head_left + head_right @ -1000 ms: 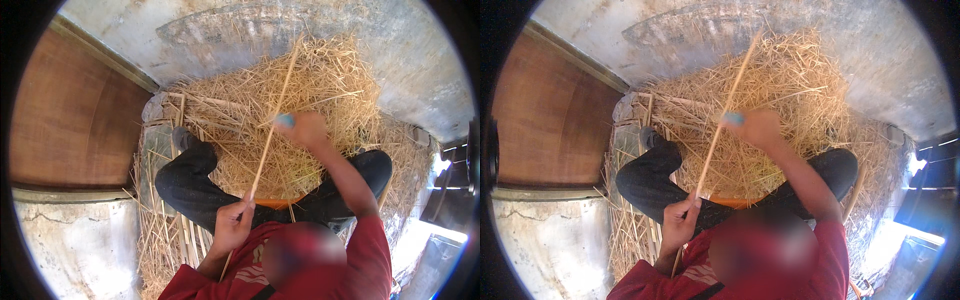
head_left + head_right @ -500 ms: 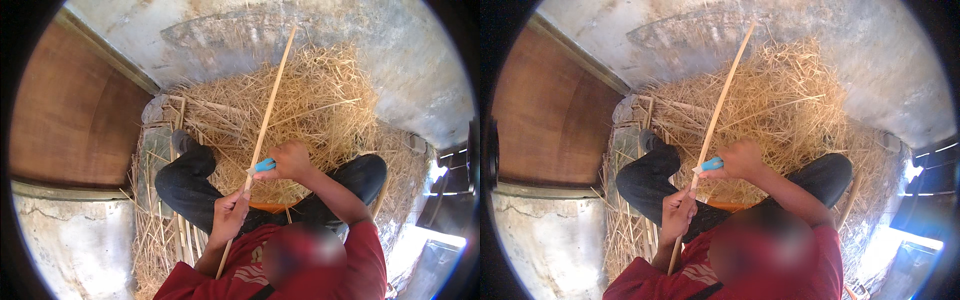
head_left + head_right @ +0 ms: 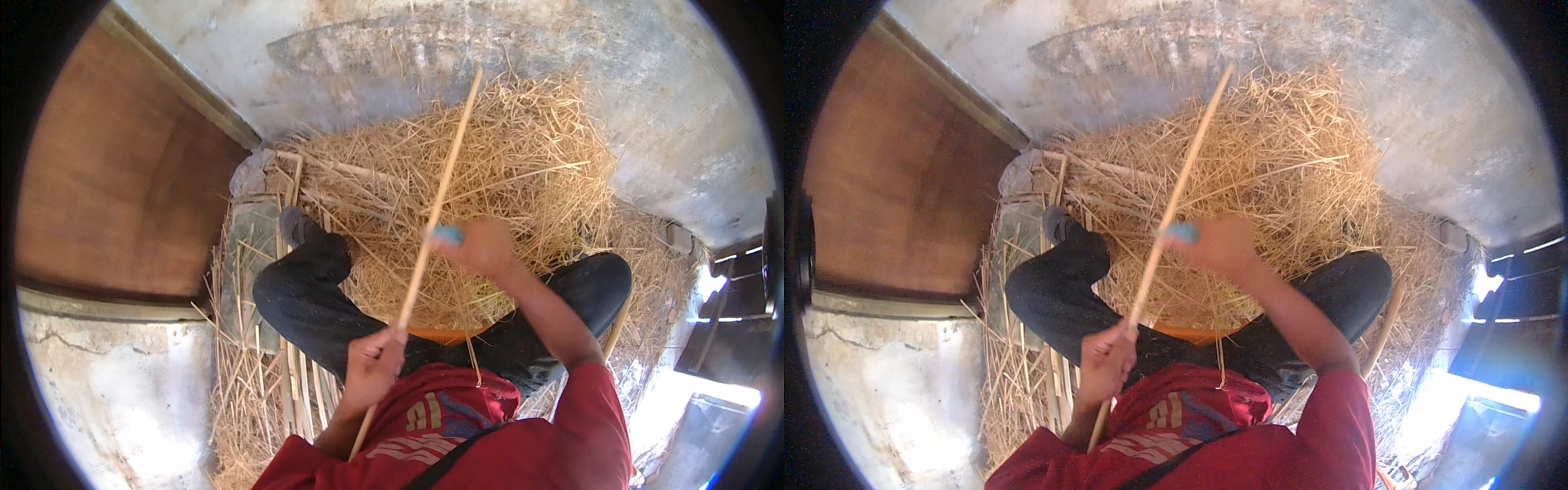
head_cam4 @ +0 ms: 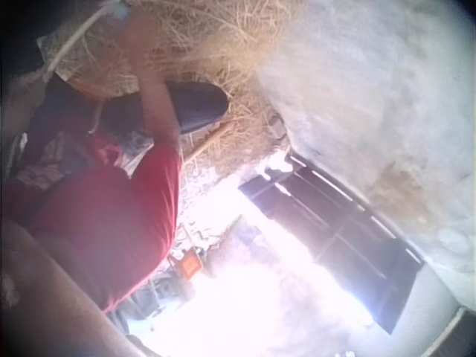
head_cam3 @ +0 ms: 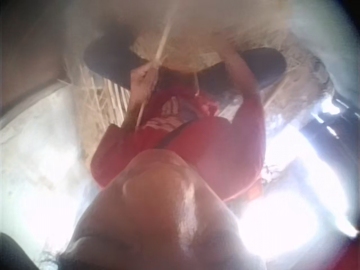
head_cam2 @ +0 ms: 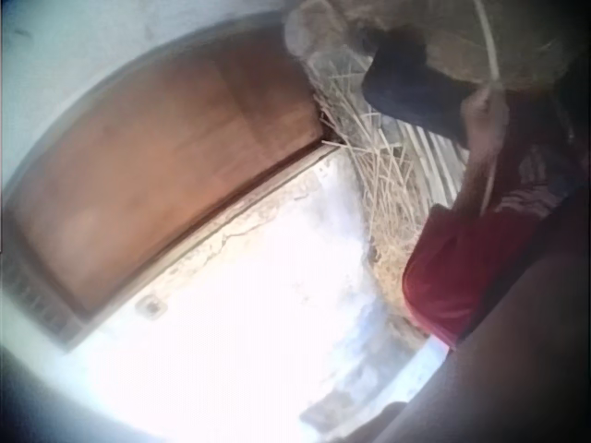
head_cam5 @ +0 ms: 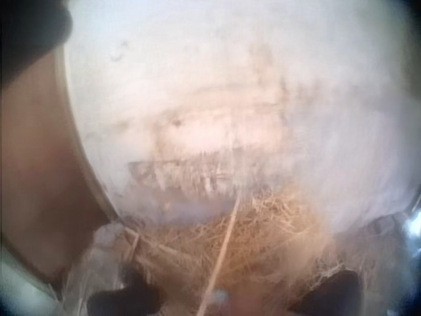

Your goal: The person sits cross-legged on a straw-covered floor and uses a knife to peel the outer layer off a long bamboo stick. They hold the stick with their left hand and scrape it with the knife in their right hand, repeating the motion along the length of the stick.

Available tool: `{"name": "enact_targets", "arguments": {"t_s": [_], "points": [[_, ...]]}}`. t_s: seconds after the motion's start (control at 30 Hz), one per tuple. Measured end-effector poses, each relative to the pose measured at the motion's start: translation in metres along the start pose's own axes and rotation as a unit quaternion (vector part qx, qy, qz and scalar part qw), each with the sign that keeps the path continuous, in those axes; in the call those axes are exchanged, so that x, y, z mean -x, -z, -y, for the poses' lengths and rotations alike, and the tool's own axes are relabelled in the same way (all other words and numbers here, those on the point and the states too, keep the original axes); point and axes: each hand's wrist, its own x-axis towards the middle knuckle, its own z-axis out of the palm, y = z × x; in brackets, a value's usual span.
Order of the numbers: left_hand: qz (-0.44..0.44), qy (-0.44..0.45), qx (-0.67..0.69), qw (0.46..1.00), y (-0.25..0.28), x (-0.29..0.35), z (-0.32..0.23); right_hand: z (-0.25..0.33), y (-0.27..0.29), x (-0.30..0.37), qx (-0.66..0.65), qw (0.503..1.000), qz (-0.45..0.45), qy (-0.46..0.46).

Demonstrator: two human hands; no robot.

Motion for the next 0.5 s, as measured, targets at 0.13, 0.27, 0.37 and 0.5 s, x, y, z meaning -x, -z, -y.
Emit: {"name": "enact_targets", "arguments": {"t_s": [0.13,0.27,0.37,0.5], "points": [[0.012,0.006,0.071,0.997,-0.001,-0.005,0.01,-0.033,-0.015,-0.014,0.054,0.998,0.016,0.011],[0.037,0.025,0.181,0.982,-0.001,-0.016,-0.002,0.023,-0.015,0.036,0.025,0.987,0.003,0.156],[0.069,0.058,0.229,0.969,0.002,-0.009,-0.005,0.019,-0.017,0.031,-0.017,0.988,-0.034,0.147],[0.068,0.062,0.247,0.965,0.002,-0.008,-0.003,0.026,-0.024,0.038,-0.023,0.99,-0.037,0.133]]}}
